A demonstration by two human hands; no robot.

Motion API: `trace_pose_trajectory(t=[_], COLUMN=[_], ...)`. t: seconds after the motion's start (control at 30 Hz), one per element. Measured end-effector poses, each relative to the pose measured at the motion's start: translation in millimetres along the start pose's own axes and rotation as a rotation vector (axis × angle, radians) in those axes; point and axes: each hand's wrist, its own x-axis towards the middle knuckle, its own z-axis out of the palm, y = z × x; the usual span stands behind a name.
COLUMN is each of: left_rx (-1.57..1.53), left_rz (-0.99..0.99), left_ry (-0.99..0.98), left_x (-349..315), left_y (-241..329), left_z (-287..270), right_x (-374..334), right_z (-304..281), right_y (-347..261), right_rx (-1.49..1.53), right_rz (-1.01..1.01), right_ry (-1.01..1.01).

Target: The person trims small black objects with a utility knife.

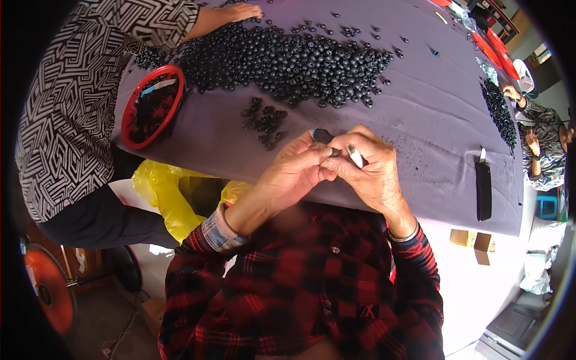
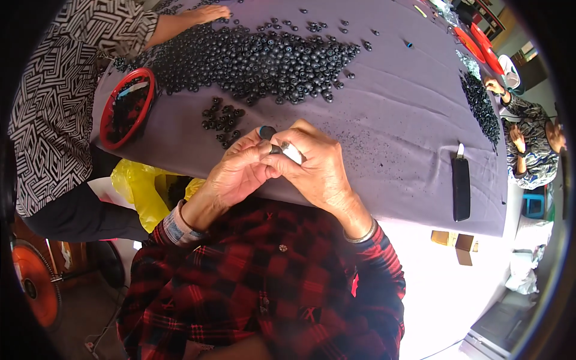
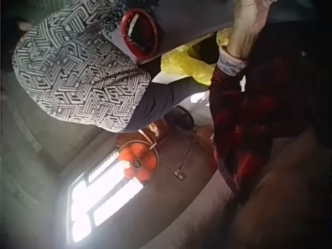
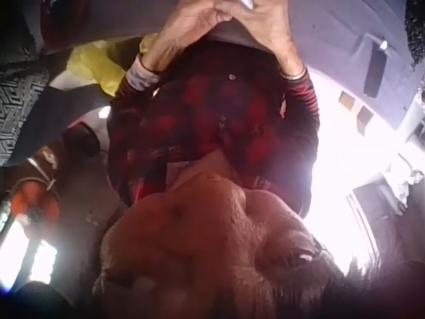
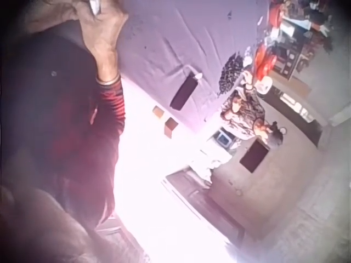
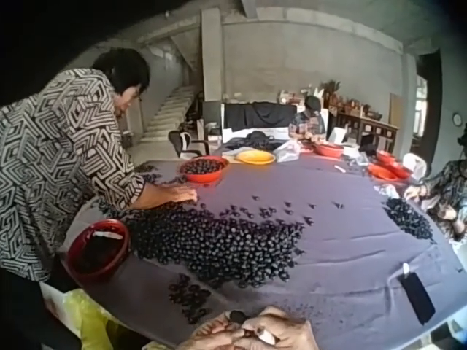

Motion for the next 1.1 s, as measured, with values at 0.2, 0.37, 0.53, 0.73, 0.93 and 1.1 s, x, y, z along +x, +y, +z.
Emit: trace_pose_trajectory(t=[0.2, 0.37, 0.53, 0.73, 0.93, 1.1], left_rx=[-0.002, 0.009, 0.020, 0.058, 0.115, 0.119], left_rz=[-0.022, -0.081, -0.073, -0.054, 0.066, 0.097], left_ry=[-0.138, -0.106, -0.095, -0.084, -0.086, -0.074], left_x=[-2, -1, 2, 6, 5, 1], left_y=[1, 3, 4, 7, 18, 16], left_z=[-8, -6, -5, -9, -5, 0], right_x=[-3, 0, 4, 8, -3, -10], right_z=[-2, -5, -8, -9, -18, -10], right_y=[1, 2, 6, 1, -7, 0], right_rx=[0.277, 0.421, 0.479, 0.441, -0.159, -0.239], right_rz=[0.149, 0.211, 0.275, 0.354, -0.013, -0.209], right_ry=[-0.075, -0.115, -0.152, -0.104, -0.065, -0.050])
